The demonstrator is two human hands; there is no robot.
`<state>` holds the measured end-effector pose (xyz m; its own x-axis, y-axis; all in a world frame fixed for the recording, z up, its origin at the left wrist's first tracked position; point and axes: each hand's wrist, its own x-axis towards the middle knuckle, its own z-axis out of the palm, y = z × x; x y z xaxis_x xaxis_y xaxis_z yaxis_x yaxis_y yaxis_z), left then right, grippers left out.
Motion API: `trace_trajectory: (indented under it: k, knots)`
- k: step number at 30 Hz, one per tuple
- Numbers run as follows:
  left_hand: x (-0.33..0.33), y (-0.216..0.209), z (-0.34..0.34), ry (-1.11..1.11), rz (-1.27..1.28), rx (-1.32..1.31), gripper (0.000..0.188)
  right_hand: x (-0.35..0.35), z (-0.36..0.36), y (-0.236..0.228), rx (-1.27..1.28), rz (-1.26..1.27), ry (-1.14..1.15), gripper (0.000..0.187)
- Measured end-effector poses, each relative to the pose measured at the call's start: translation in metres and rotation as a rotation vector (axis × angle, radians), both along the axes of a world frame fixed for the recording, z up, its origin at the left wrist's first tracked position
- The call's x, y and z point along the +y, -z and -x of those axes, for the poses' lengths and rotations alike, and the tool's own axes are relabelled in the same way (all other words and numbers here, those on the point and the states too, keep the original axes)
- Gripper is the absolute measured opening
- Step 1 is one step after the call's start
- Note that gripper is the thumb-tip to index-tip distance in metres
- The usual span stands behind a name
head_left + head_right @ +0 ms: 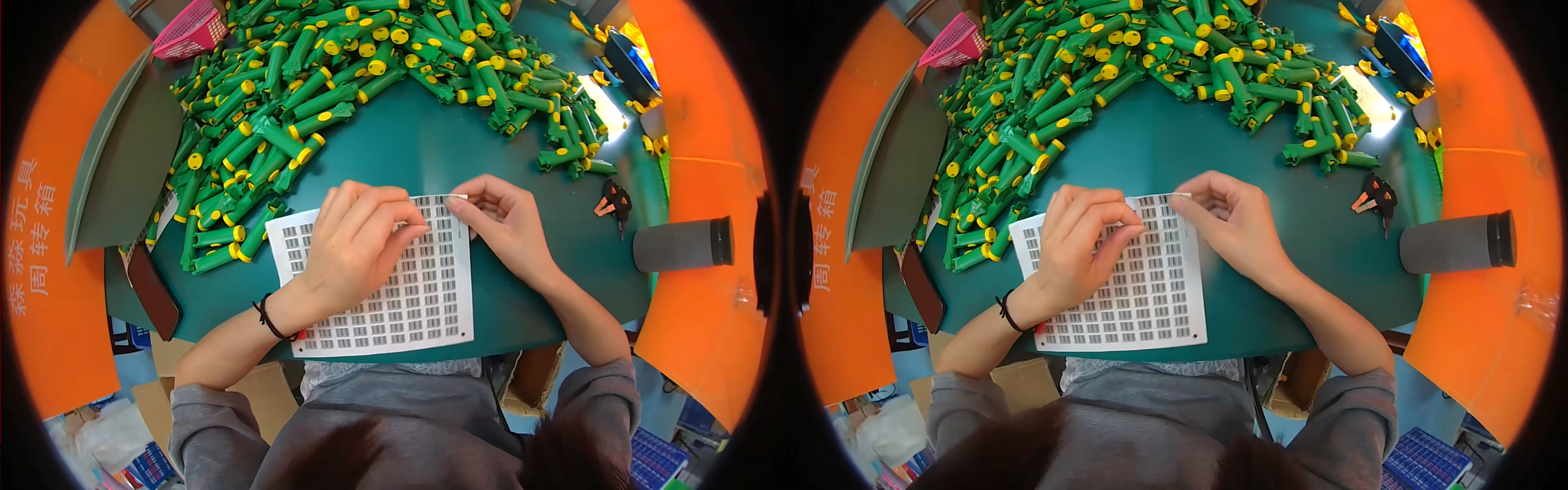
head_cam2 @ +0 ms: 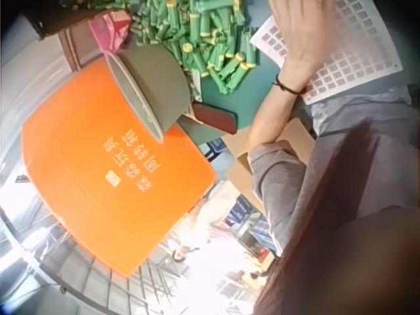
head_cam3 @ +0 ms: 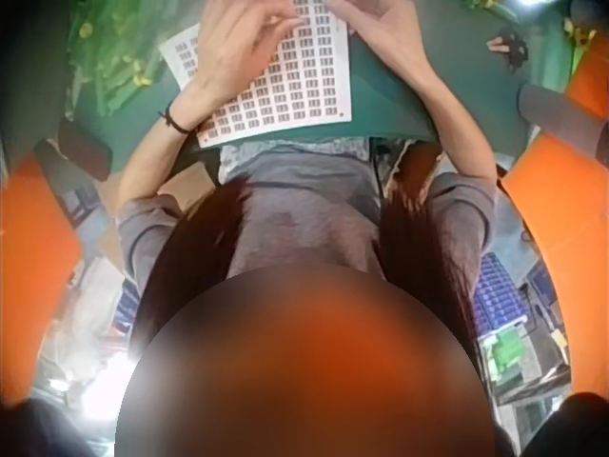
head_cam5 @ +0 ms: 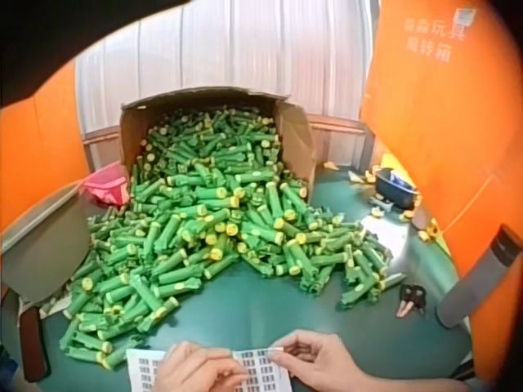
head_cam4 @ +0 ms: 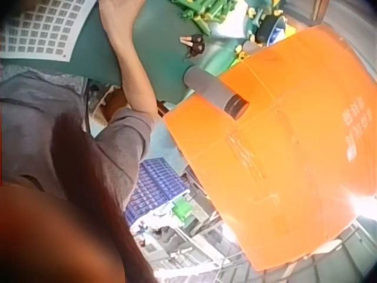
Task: Applying small stickers to plastic toy components at a workbench.
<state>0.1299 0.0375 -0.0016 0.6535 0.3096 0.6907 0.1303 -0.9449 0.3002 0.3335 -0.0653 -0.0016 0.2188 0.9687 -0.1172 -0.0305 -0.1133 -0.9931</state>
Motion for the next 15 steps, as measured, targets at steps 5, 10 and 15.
trace_trajectory:
  k: [5, 10, 15]
  knots:
    - [0.005, 0.002, -0.002, -0.003, 0.264, -0.095, 0.022, -0.003, -0.008, 0.004, -0.163, -0.039, -0.014, 0.018]
    - [0.006, 0.009, 0.000, -0.038, 0.195, -0.072, 0.018, 0.000, -0.003, -0.004, -0.097, 0.015, 0.040, 0.016]
    - [0.012, 0.007, 0.004, -0.034, 0.019, -0.052, 0.018, 0.000, -0.003, -0.009, -0.058, 0.065, 0.030, 0.016]
